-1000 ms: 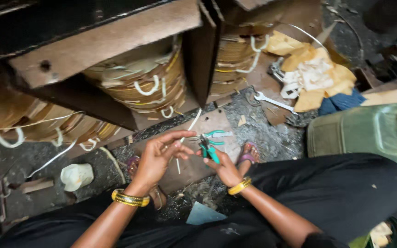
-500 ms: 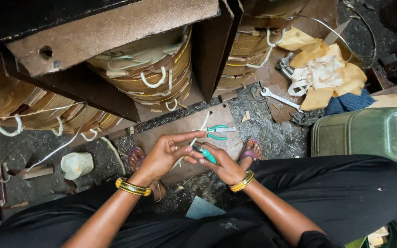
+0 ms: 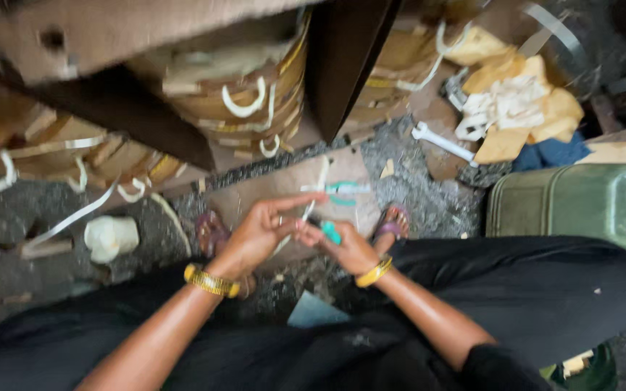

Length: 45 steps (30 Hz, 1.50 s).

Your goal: The person is repairing an electrical component by stripping and twisting wires. They use pliers to strip the insulation and then twist the exposed wires together.

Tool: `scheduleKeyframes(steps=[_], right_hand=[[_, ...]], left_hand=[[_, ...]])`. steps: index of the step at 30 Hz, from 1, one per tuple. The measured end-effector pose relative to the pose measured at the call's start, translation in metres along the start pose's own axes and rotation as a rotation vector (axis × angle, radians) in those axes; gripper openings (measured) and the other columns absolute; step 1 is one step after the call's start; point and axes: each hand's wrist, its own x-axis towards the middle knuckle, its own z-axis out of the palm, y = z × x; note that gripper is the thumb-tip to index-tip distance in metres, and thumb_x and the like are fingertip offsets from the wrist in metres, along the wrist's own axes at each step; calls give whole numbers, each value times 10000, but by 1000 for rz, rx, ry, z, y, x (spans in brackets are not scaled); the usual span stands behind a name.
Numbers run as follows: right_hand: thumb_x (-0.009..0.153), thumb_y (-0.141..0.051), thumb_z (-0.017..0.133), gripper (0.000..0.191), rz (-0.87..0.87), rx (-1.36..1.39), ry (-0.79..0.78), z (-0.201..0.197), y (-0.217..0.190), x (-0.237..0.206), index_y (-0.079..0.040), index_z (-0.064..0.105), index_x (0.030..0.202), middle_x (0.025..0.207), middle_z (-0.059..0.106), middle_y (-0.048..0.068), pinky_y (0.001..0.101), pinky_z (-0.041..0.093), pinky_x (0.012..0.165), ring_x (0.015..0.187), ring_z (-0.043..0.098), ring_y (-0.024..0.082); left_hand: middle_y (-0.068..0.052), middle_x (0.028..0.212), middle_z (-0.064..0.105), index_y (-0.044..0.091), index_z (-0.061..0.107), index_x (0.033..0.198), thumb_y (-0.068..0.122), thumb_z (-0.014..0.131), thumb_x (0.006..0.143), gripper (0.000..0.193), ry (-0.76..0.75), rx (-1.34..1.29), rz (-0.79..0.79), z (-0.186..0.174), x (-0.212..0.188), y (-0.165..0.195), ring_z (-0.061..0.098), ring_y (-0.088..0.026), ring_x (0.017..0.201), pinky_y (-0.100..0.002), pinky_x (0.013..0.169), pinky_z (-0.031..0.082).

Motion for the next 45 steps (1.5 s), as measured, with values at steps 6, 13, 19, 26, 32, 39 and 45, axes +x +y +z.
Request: scheduleKeyframes(steps=[6, 13, 19, 26, 32, 39, 45], right_hand=[[969, -273, 676, 350, 161, -533, -7, -5, 62, 27, -26, 624, 1211, 950, 697, 240, 499, 524, 768, 881, 671, 430], [819, -171, 614, 432, 53, -1452, 94, 48, 84, 58, -20, 629, 1224, 1232, 676, 199, 554, 481, 1004, 1169, 643, 335], [952, -196, 513, 287, 241, -483, -374, 113, 49, 109, -158, 689, 1175, 1241, 649, 146, 479, 482, 987, 1175, 599, 334], [867, -174, 586, 191, 121, -785, -613, 91, 2, 94, -134, 708, 1008, 1035, 667, 148, 490, 514, 833, 990, 641, 354], [795, -156, 649, 112, -168, -957, -910, 14, -21, 63, -113, 725, 865, 858, 683, 150, 500, 542, 701, 832, 676, 372], [821, -170, 682, 97, -357, -1352, -772, -170, 4, 43, -92, 739, 811, 854, 731, 152, 499, 582, 699, 835, 723, 368], [794, -242, 729, 177, 127, -1231, -494, -314, 28, 15, -155, 744, 947, 862, 731, 141, 508, 555, 723, 834, 702, 371]], left_hand=[[-124, 1444, 618, 42, 535, 1445, -31, 546, 971, 479, 221, 21, 217, -16, -8, 24, 761, -219, 1049, -324, 852, 616], [-144, 1383, 638, -31, 634, 1310, -48, 546, 1030, 294, 190, -91, 408, -18, -27, 27, 755, -263, 1106, -348, 888, 666], [-125, 1304, 679, 30, 736, 1161, -118, 564, 888, 355, 323, 567, 493, -10, -62, 52, 778, -259, 1038, -365, 824, 649], [-198, 1150, 658, -34, 723, 1128, 4, 622, 741, 402, 511, 2128, 859, 47, -124, 103, 683, -269, 794, -505, 778, 606], [-83, 1076, 700, -26, 692, 1198, 149, 642, 920, 333, 354, 1755, 1232, 77, -108, 220, 630, -167, 665, -367, 422, 474], [-4, 1263, 696, 168, 724, 1231, 13, 740, 785, 472, 286, 1749, 1501, 50, 7, 316, 717, -202, 904, -331, 692, 571], [-30, 1214, 722, 176, 764, 1231, -20, 820, 643, 622, 396, 1969, 1254, 60, 35, 313, 685, -235, 785, -358, 632, 541]])
